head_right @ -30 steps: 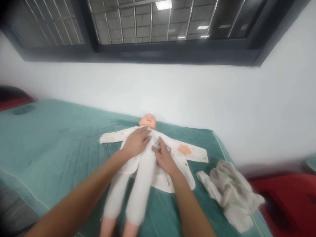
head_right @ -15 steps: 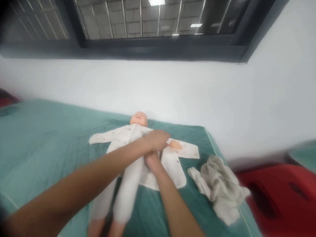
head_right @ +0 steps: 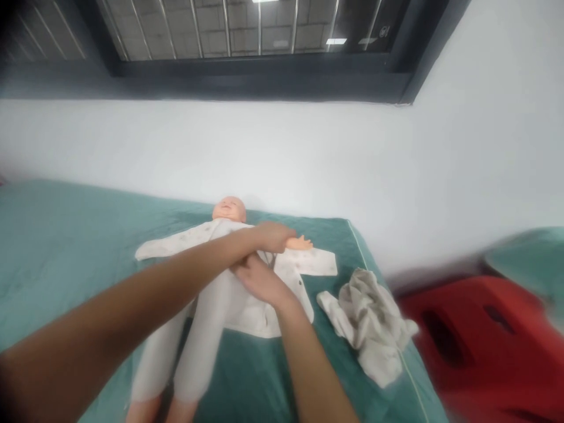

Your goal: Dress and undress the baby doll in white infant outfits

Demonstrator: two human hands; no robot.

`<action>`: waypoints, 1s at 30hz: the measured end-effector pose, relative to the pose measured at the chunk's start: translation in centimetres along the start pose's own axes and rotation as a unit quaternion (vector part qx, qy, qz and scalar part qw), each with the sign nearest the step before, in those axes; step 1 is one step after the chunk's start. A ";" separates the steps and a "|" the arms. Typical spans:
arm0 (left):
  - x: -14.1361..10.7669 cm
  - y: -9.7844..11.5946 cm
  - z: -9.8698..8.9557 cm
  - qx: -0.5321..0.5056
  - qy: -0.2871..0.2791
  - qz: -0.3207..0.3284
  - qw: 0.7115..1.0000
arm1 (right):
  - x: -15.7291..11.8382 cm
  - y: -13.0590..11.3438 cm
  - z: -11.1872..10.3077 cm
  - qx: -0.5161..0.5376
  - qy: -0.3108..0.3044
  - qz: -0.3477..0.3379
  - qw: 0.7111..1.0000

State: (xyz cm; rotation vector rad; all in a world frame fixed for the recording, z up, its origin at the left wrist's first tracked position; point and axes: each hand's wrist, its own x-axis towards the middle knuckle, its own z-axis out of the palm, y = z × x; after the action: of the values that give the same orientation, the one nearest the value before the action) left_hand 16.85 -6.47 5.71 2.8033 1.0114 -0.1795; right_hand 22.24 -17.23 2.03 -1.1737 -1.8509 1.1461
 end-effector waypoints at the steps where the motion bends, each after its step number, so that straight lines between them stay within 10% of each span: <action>1: -0.2 -0.3 -0.1 -0.004 0.006 -0.002 1.000 | -0.7 -0.5 -1.2 -0.017 -0.035 0.009 0.999; 5: -0.8 -1.4 0.1 -0.042 0.037 -0.011 0.998 | -2.7 0.4 -6.5 -0.078 -0.080 0.073 0.991; 12: -1.4 -1.9 1.2 -0.051 0.084 0.018 0.995 | -0.5 6.2 -8.2 -0.295 0.165 0.238 0.910; 18: -1.7 -1.7 1.9 -0.045 0.076 0.024 0.996 | -0.1 7.5 -8.2 -0.166 0.224 0.202 0.939; 30: -1.6 -1.0 3.8 0.048 0.037 0.046 0.997 | -1.6 7.5 -10.6 0.132 0.409 0.129 0.894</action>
State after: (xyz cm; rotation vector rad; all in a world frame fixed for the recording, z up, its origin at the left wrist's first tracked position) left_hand 14.79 -7.38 2.16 2.9570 0.9098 -0.1156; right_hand 34.52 -13.66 -0.72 -1.4647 -0.8919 0.8012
